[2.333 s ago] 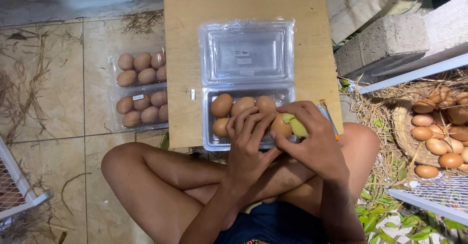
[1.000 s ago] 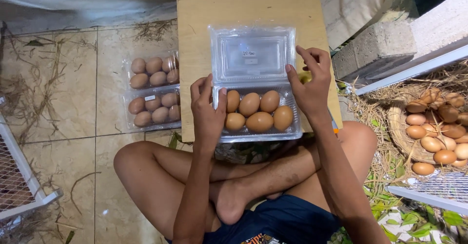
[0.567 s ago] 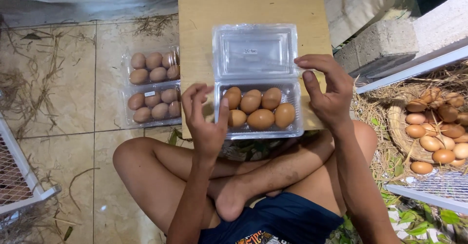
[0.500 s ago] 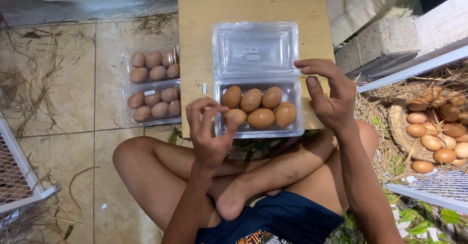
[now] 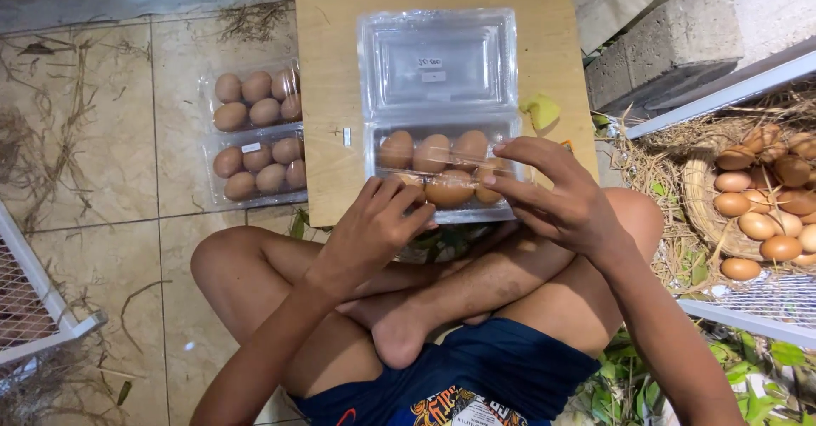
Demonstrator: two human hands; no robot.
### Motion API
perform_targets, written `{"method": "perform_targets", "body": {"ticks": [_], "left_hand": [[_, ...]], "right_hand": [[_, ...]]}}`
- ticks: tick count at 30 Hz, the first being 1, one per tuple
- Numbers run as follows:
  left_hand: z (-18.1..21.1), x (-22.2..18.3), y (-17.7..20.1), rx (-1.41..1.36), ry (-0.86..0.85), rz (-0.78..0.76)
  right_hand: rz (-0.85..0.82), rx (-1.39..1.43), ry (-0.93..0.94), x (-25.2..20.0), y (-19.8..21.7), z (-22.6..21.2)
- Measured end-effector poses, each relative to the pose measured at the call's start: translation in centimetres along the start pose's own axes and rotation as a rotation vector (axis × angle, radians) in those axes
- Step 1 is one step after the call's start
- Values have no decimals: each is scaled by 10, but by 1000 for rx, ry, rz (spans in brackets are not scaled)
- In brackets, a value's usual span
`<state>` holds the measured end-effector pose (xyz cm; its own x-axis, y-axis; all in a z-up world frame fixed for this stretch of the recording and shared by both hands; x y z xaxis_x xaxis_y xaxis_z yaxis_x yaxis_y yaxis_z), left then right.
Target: Cleaning eggs with a sponge and packing them into plastic cartons, then stapling the cartons shut.
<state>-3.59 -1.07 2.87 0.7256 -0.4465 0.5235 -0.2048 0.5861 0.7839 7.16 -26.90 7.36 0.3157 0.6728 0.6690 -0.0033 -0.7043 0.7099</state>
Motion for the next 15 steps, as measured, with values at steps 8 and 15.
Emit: {"method": "perform_targets", "body": {"ticks": [8, 15], "left_hand": [[2, 0, 4, 47, -28, 29], [7, -7, -5, 133, -202, 148]], "right_hand": [[-15, -23, 22, -8, 1, -8], [17, -116, 27, -9, 1, -9]]}}
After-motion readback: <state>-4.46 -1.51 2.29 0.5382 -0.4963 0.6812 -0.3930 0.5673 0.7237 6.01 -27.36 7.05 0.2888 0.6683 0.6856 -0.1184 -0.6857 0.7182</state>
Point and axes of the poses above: each hand's wrist, its own x-axis towards the middle knuckle, its own y-axis out of the back of the hand, z = x × y, the point moved 2 cm from there along x, towards the middle knuckle, and after that the axes turned 13 degrees about -x, right-handed, at the moved point
